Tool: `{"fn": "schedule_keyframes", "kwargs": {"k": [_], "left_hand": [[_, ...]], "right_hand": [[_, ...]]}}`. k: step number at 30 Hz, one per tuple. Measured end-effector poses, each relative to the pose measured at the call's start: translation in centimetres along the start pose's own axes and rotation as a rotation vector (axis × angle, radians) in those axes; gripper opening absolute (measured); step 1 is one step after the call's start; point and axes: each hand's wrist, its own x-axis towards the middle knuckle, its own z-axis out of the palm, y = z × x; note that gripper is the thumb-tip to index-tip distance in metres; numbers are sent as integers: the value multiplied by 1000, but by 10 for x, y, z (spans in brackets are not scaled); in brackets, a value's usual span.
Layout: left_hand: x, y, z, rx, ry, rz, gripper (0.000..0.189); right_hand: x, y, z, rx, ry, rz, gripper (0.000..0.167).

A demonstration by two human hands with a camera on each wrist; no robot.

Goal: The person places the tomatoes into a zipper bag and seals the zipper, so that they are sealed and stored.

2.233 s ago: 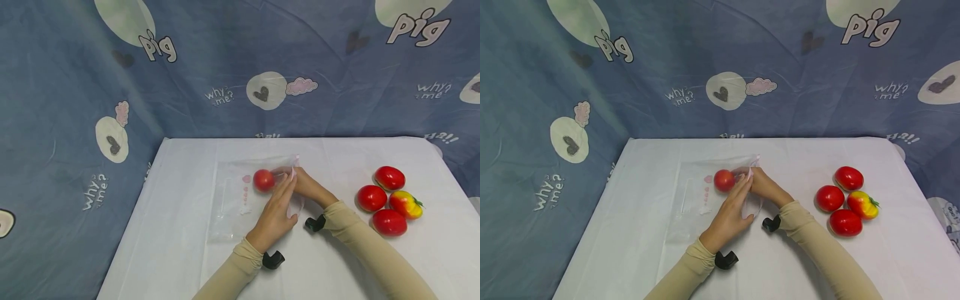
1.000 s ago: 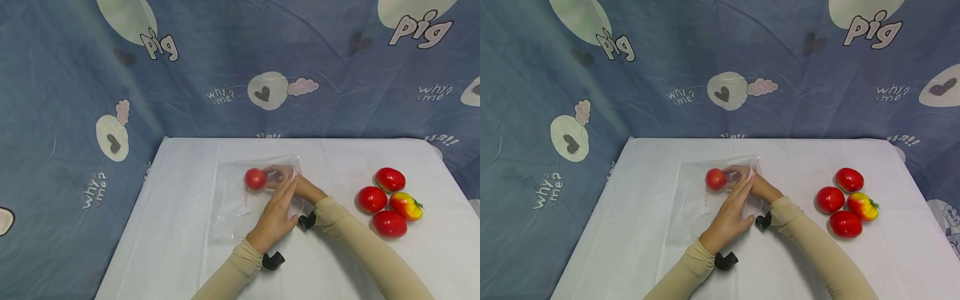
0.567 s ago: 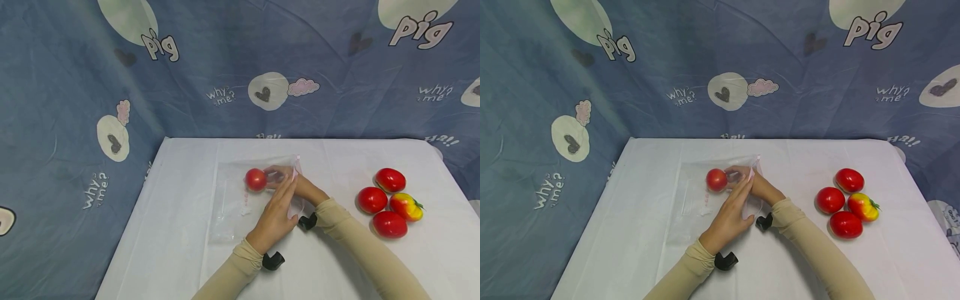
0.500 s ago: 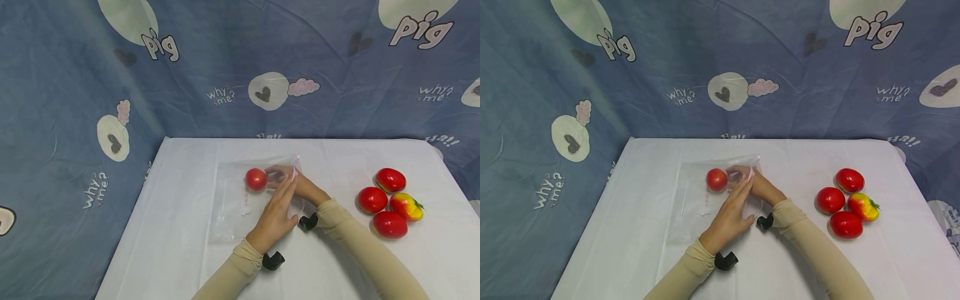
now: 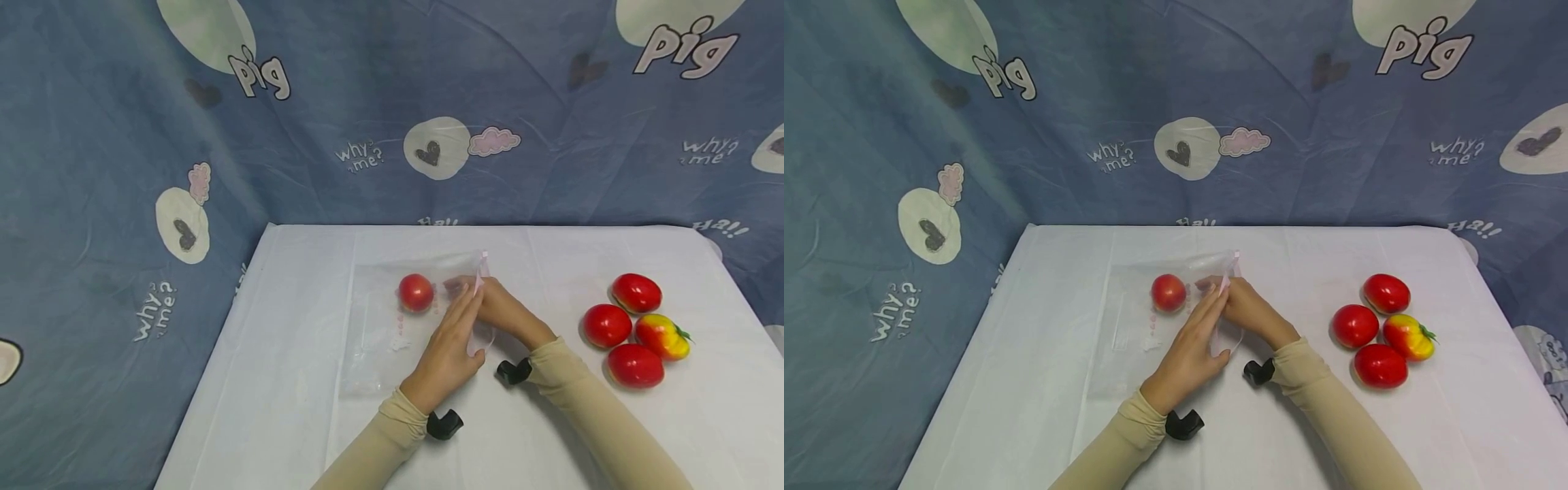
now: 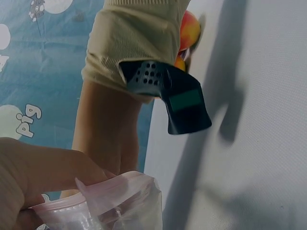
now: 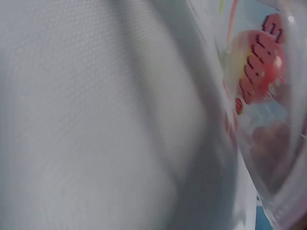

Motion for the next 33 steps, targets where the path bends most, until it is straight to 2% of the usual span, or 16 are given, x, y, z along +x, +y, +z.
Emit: {"fn": "schedule_keyframes", "kwargs": {"k": [2,5,10,16,21,28,33], "left_hand": [[0,0,-1,0,-3,-1,105],[0,0,-1,20,-2,5,104],[1,0,-1,30,-3,6,106],[1,0,-2,20,0,9,106],[1,0,-2,56,15,17,105],[0,0,-3,47,6,-5,103],[-1,0,-4,25,-7,-23,101]], "right_hand": [[-3,0,-4,12,9,38,23],[-9,-1,-10,34,19,79,25],[-16,-1,-17,100,39,64,39],[-25,1,-23,128,61,24,42],[-37,2,-29,101,105,35,41],[-60,1,-39,57,160,38,44],[-79,1,-45,-10,176,98,49]]}}
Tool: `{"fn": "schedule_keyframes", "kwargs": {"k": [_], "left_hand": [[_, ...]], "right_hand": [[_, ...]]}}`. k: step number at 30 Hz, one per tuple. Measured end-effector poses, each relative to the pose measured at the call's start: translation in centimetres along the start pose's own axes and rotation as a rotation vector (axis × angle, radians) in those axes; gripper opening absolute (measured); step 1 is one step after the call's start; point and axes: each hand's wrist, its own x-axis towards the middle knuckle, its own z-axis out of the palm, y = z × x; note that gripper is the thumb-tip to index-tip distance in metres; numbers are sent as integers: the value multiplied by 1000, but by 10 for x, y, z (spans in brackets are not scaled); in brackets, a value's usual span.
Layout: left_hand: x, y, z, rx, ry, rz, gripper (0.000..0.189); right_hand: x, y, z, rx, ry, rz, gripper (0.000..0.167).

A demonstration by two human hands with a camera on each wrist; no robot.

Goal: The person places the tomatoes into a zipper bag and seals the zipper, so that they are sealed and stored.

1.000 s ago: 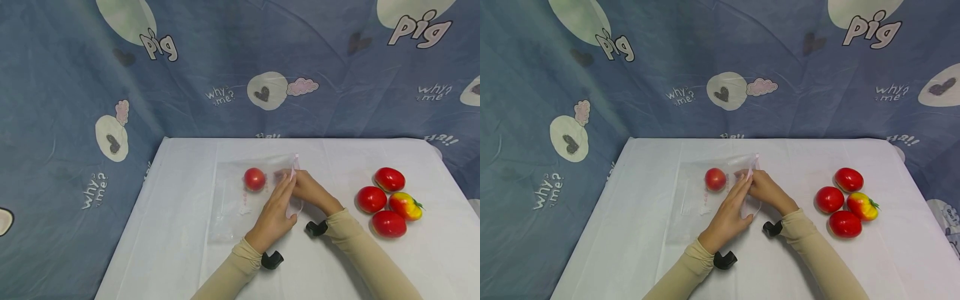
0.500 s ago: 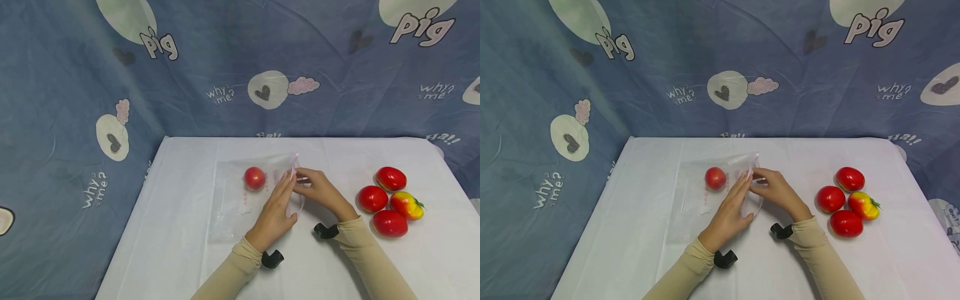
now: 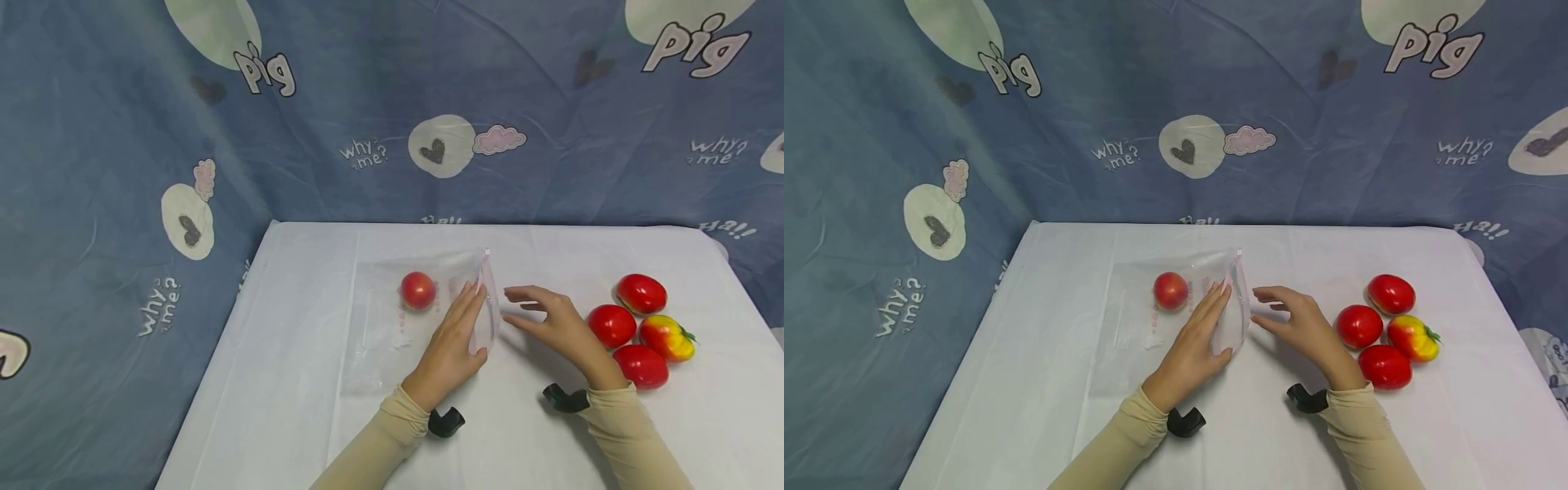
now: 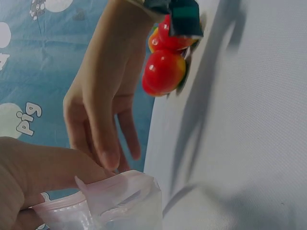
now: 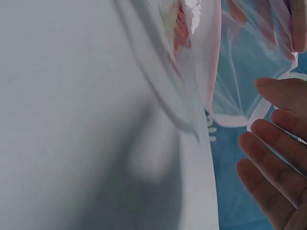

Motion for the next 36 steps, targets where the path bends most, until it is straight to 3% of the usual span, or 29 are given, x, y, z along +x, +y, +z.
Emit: {"fn": "schedule_keyframes", "kwargs": {"k": [11,25,36], "left_hand": [[-1,-1,2,-6,-2,4,101],[0,-1,4,-15,-8,2,100],[0,0,2,-18,-6,-6,100]], "right_hand": [[-37,7,-15,-121,85,5,54],[-74,15,-41,-97,268,65,59],[-98,13,-62,-202,330,226,58]]}}
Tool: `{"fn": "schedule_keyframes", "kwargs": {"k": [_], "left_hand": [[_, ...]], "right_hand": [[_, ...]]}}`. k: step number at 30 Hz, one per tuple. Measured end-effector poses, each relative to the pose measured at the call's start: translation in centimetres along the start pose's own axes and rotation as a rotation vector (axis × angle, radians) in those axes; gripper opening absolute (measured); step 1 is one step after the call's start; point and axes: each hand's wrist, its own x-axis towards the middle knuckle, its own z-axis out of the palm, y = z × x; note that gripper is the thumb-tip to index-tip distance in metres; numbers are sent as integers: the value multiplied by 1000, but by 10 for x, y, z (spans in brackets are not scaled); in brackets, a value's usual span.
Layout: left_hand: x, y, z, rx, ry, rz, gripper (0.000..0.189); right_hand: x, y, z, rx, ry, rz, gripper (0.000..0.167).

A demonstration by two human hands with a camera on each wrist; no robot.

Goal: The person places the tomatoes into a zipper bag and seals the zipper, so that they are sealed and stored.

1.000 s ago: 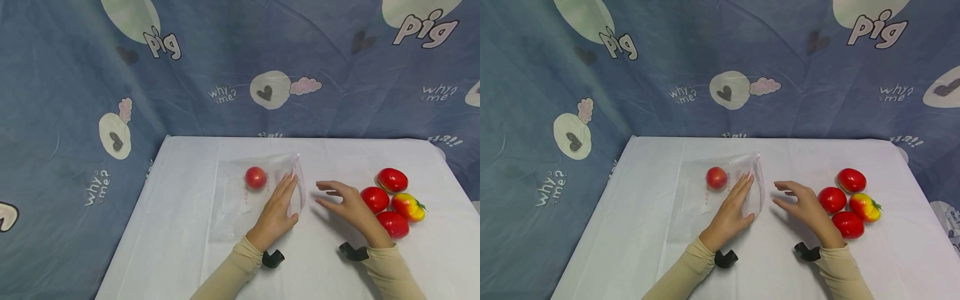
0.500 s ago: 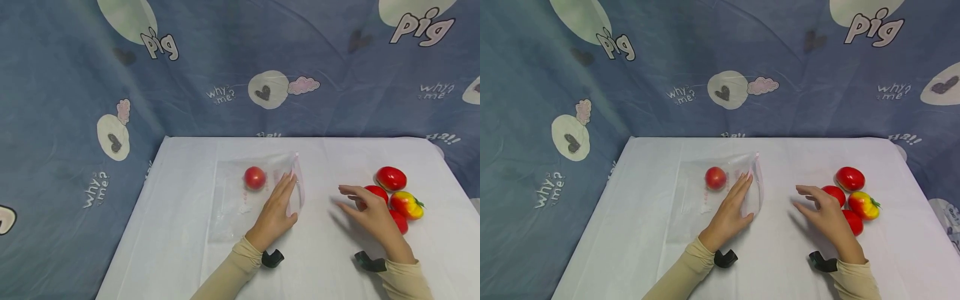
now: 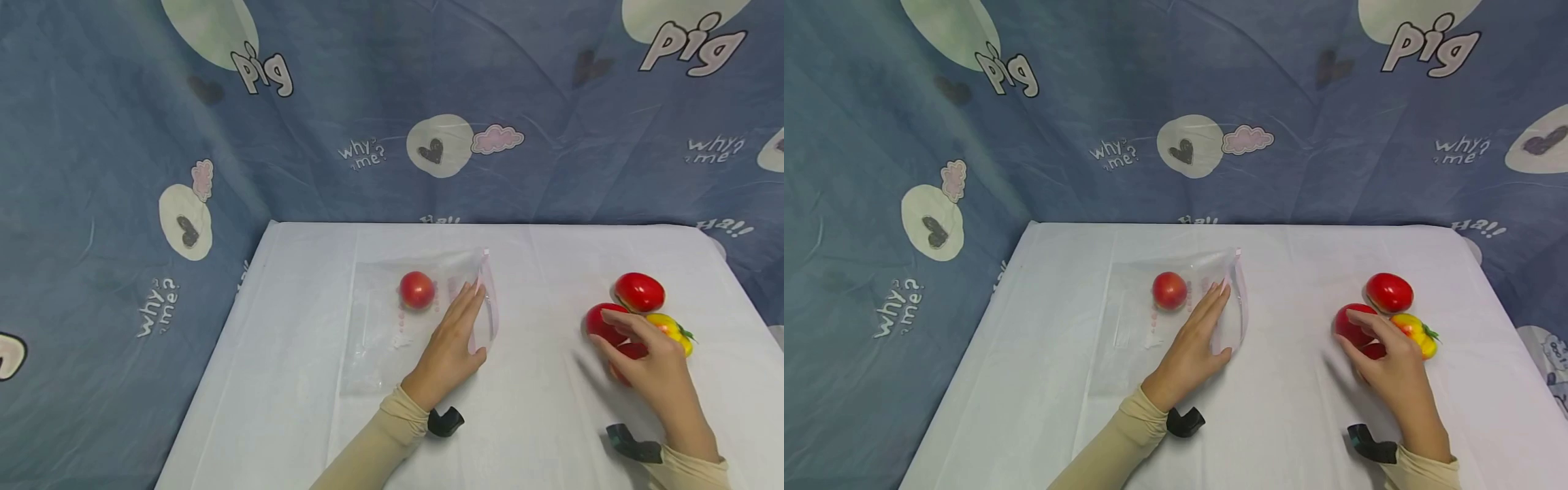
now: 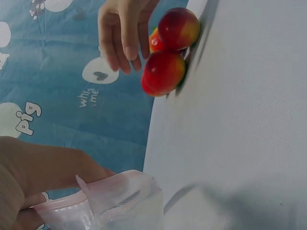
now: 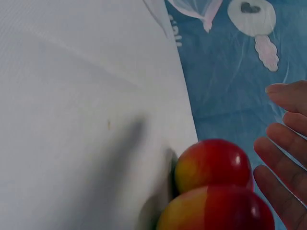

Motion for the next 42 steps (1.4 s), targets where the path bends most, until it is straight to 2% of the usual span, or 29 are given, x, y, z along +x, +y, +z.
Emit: {"fn": "schedule_keyframes", "kwargs": {"k": [13,23,27,36,39,42], "left_hand": [[0,-2,0,-11,5,7,100],[1,-1,-1,-7,7,16,99],[1,0,0,-10,2,7,100],[1,0,0,0,0,1,99],[1,0,-1,10,0,3,98],[0,0,-1,21,3,6,99]], "right_hand": [[-13,11,-9,-47,78,129,63],[-25,25,-16,-52,87,329,63],[-27,30,-17,-74,55,360,62],[-33,33,-19,-134,-86,454,71],[-37,34,-19,-120,-90,484,71],[-43,35,-17,-114,-71,478,69]]}}
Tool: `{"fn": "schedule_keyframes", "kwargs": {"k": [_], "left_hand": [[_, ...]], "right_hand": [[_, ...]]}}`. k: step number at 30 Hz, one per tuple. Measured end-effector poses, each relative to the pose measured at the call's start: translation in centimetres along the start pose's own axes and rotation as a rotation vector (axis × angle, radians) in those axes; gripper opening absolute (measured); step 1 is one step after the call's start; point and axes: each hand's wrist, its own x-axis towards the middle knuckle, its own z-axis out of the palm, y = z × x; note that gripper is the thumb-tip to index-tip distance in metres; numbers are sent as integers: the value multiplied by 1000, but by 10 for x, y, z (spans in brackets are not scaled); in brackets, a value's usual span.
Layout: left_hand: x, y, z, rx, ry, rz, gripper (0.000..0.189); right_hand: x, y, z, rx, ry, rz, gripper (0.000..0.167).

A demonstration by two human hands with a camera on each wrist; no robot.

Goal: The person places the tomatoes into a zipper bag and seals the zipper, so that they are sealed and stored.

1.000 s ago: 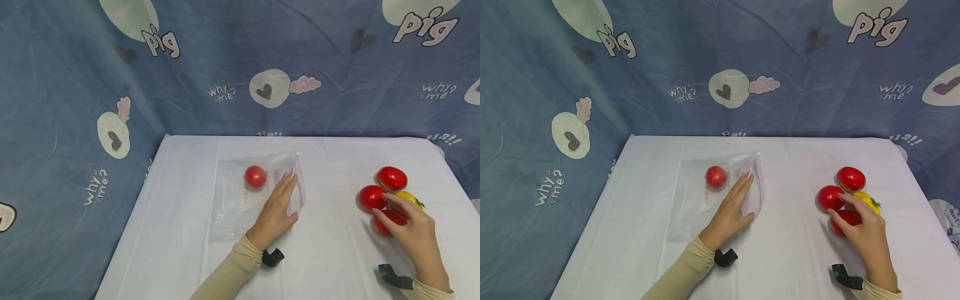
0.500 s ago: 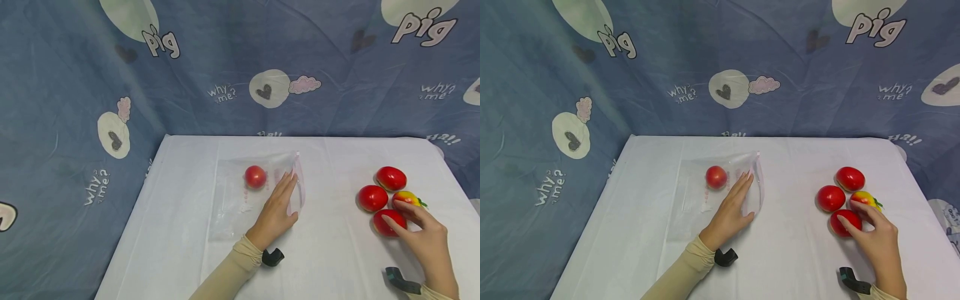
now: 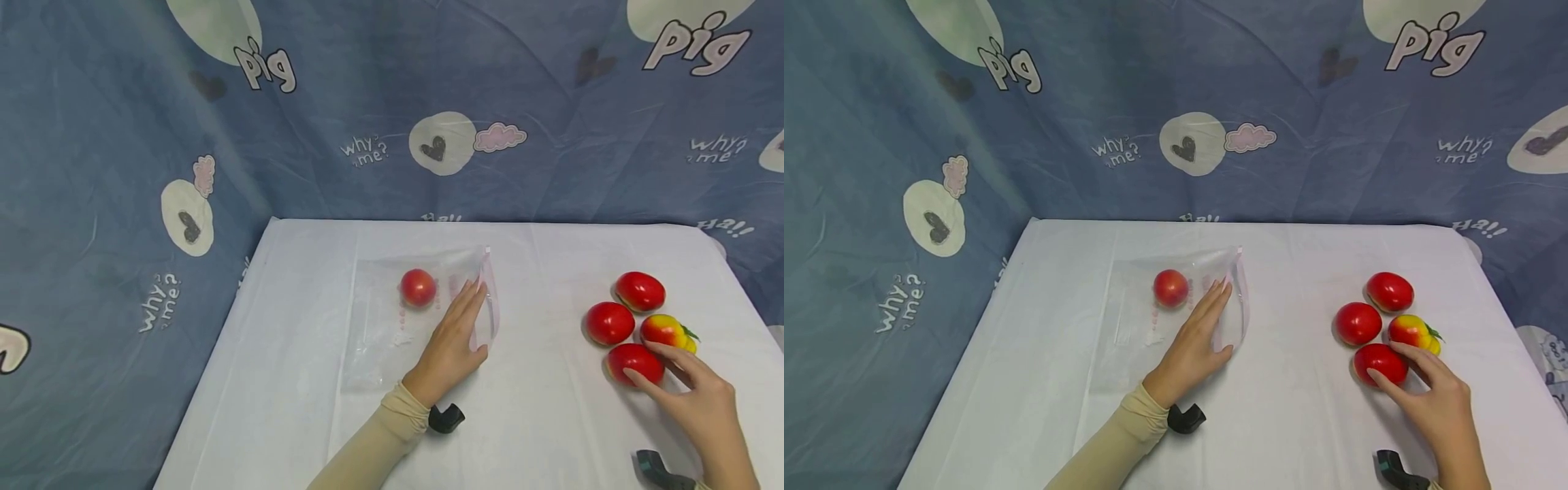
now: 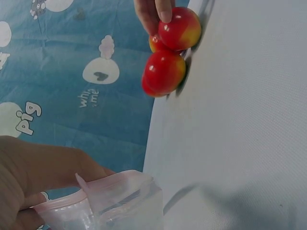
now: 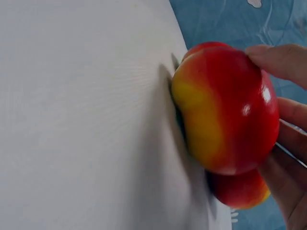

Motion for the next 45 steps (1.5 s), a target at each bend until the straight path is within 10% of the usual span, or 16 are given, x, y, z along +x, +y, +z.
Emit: {"fn": "schedule_keyframes", "kwargs": {"k": [45], "left_hand": [[2,0,2,-33,-12,-14,98]], "right_hand": [[-9,5,2,68,78,-123,69]]}}
